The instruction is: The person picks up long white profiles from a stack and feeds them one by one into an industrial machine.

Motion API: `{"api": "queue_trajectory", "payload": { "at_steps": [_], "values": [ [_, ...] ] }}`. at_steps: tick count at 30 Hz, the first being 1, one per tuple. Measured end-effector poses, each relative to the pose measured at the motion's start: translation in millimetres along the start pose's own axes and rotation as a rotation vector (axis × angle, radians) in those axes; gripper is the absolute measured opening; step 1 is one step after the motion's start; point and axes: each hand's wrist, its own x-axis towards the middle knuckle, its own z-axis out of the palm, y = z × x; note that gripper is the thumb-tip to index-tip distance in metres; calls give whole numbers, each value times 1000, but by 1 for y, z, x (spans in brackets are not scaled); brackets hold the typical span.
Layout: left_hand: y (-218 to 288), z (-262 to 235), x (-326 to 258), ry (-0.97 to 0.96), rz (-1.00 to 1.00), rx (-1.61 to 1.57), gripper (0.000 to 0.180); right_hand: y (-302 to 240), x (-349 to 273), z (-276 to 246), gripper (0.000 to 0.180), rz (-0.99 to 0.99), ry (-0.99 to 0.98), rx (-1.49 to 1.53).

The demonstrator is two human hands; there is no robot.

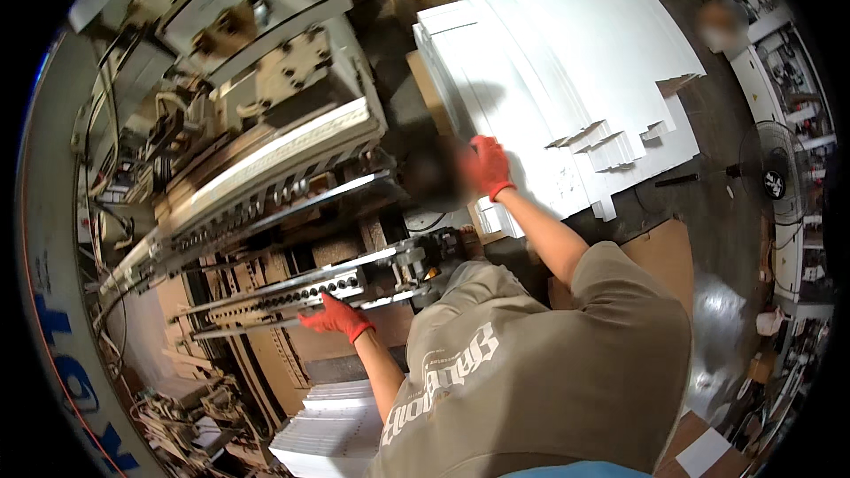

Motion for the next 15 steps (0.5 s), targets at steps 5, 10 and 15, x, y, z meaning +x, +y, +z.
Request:
{"api": "queue_trajectory", "payload": {
  "at_steps": [5, 10, 15],
  "values": [
    [-14, 4, 1, 72, 215, 218, 72, 131, 74, -38, 53, 118, 47, -488],
    [-19, 4, 9, 45, 280, 270, 67, 172, 116, -32, 46, 207, -64, -782],
    [-18, 15, 8, 165, 196, 376, 64, 162, 138, -8, 29, 344, 174, -898]
  ]
}}
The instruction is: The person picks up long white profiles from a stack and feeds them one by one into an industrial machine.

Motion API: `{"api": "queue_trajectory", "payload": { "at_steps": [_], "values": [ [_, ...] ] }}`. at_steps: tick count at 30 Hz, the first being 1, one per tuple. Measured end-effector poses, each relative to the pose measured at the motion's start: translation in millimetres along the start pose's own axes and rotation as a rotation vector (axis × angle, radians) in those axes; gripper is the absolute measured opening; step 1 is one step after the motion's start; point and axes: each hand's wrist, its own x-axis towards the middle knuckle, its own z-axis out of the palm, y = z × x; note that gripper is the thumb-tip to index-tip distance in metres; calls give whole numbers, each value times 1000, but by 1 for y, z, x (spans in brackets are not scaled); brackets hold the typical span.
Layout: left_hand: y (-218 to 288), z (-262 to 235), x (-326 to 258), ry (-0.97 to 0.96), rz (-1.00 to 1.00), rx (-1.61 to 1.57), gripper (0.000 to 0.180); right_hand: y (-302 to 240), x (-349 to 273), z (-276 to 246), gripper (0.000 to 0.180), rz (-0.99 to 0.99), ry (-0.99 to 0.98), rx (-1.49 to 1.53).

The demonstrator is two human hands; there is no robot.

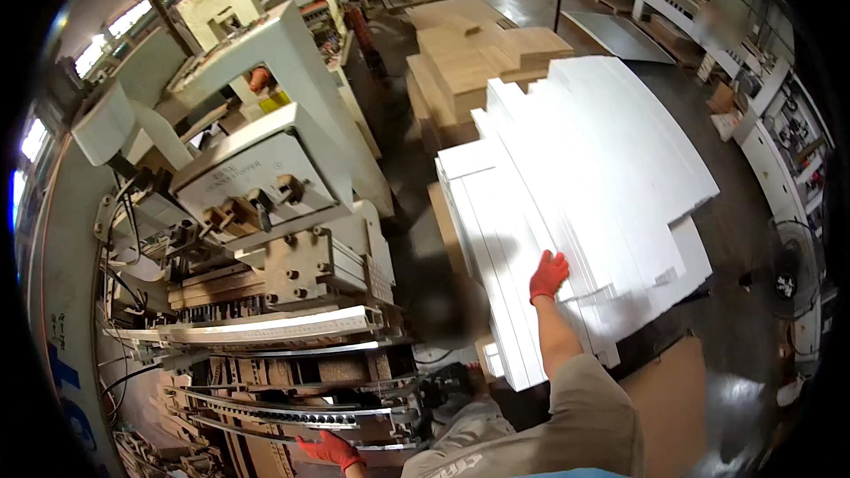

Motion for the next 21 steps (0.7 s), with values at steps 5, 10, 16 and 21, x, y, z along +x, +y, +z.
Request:
{"api": "queue_trajectory", "payload": {
  "at_steps": [5, 10, 16, 21],
  "values": [
    [3, -2, -2, 82, 55, -43, 62, -9, 16, -5, 30, 70, -166, -193],
    [3, -6, 0, 32, 24, -201, 68, -9, 13, -22, 47, 145, -406, 209],
    [3, -13, 2, 51, 66, 187, 73, 4, -22, -57, 58, 0, -612, 1119],
    [25, -38, -13, 83, 510, -62, 72, 13, -94, -140, 50, -59, -406, 1404]
  ]
}}
